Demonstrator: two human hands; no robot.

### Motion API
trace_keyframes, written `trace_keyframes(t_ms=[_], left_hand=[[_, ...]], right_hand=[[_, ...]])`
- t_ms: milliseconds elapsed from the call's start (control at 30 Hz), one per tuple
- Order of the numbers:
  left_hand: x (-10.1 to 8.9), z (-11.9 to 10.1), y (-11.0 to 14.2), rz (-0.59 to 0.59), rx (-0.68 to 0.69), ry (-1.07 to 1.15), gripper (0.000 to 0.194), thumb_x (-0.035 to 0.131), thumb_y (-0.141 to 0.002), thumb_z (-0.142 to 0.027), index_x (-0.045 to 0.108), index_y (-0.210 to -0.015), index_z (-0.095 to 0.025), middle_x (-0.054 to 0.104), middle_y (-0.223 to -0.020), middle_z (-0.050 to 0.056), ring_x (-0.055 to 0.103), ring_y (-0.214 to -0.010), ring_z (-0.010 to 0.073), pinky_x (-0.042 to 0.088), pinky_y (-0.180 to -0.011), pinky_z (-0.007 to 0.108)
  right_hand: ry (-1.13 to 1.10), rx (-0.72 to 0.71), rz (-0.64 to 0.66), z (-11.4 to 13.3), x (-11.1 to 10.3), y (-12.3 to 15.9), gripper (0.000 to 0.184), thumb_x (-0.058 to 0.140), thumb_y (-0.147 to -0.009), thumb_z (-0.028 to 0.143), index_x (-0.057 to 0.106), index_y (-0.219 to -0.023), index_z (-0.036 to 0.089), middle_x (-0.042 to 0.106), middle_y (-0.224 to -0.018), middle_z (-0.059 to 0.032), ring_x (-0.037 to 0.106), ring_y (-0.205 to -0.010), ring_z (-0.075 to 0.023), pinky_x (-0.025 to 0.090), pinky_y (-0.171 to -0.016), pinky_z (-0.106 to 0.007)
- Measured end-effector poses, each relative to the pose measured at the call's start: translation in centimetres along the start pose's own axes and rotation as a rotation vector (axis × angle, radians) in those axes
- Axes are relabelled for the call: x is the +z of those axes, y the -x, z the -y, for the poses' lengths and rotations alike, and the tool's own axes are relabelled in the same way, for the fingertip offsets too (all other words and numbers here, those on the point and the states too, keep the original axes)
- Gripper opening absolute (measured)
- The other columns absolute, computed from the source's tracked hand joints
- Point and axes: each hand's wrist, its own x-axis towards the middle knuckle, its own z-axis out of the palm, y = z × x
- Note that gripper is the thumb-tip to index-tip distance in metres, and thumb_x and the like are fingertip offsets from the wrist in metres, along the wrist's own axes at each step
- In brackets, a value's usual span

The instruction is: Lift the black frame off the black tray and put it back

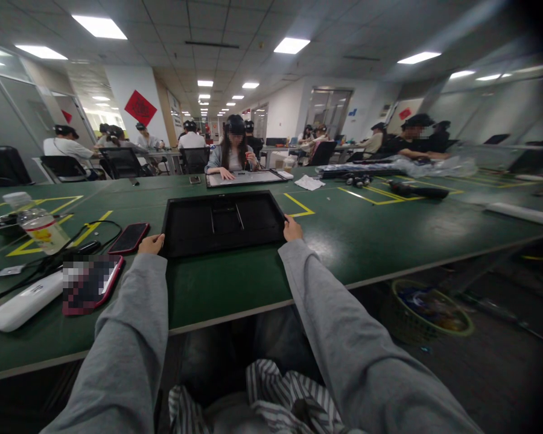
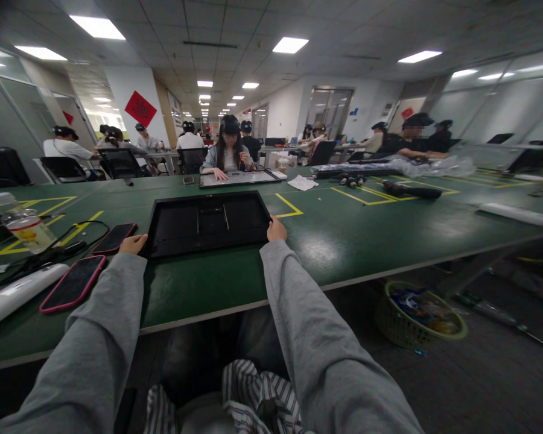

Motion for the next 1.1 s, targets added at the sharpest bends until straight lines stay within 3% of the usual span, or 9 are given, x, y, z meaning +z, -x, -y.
trace_keyframes(t_ms=[200,433,667,967,1100], left_hand=[[-1.5,1.4,-0.8,0.094,0.025,0.089,0.034,0.064,-0.078,-0.036,0.075,-0.102,-0.014,0.074,-0.089,0.003,0.067,-0.092,0.0189,0.049,-0.086,0.023],[-2.1,0.9,1.2,0.148,0.014,0.377,0.054,0.081,-0.057,-0.048,0.075,-0.095,-0.01,0.065,-0.062,0.0,0.063,-0.066,0.0154,0.051,-0.064,0.022],[-2.1,0.6,1.2,0.141,-0.03,0.449,0.048,0.087,-0.052,-0.037,0.074,-0.089,-0.009,0.069,-0.065,0.002,0.063,-0.064,0.0137,0.051,-0.063,0.021],[-1.9,1.0,0.2,0.137,-0.054,0.392,0.038,0.081,-0.066,-0.024,0.073,-0.099,-0.007,0.075,-0.086,0.008,0.069,-0.08,0.0173,0.054,-0.075,0.022],[-2.0,0.8,0.2,0.158,-0.079,0.403,0.038,0.082,-0.065,-0.022,0.072,-0.099,-0.008,0.075,-0.087,0.009,0.07,-0.083,0.0196,0.055,-0.075,0.023]], right_hand=[[0.0,0.011,0.002,0.3,-0.2,0.1,0.045,0.038,-0.095,0.02,0.051,-0.138,0.02,0.062,-0.13,-0.012,0.058,-0.118,-0.0265,0.043,-0.102,-0.041],[0.021,0.026,0.009,0.7,-0.7,0.5,0.045,0.038,-0.096,0.02,0.051,-0.139,0.021,0.062,-0.13,-0.0114,0.059,-0.118,-0.0253,0.042,-0.102,-0.04],[0.003,0.009,-0.005,0.3,-0.3,0.1,0.043,0.04,-0.096,0.021,0.051,-0.138,0.02,0.06,-0.132,-0.0107,0.056,-0.121,-0.0233,0.042,-0.104,-0.038],[-0.018,-0.034,-0.043,-0.6,0.5,-0.6,0.044,0.041,-0.094,0.018,0.054,-0.136,0.019,0.061,-0.131,-0.0104,0.057,-0.119,-0.0231,0.043,-0.102,-0.037],[-0.02,-0.039,-0.052,-0.8,0.7,-0.8,0.044,0.041,-0.093,0.017,0.054,-0.135,0.019,0.062,-0.13,-0.0104,0.057,-0.119,-0.0228,0.043,-0.101,-0.037]])
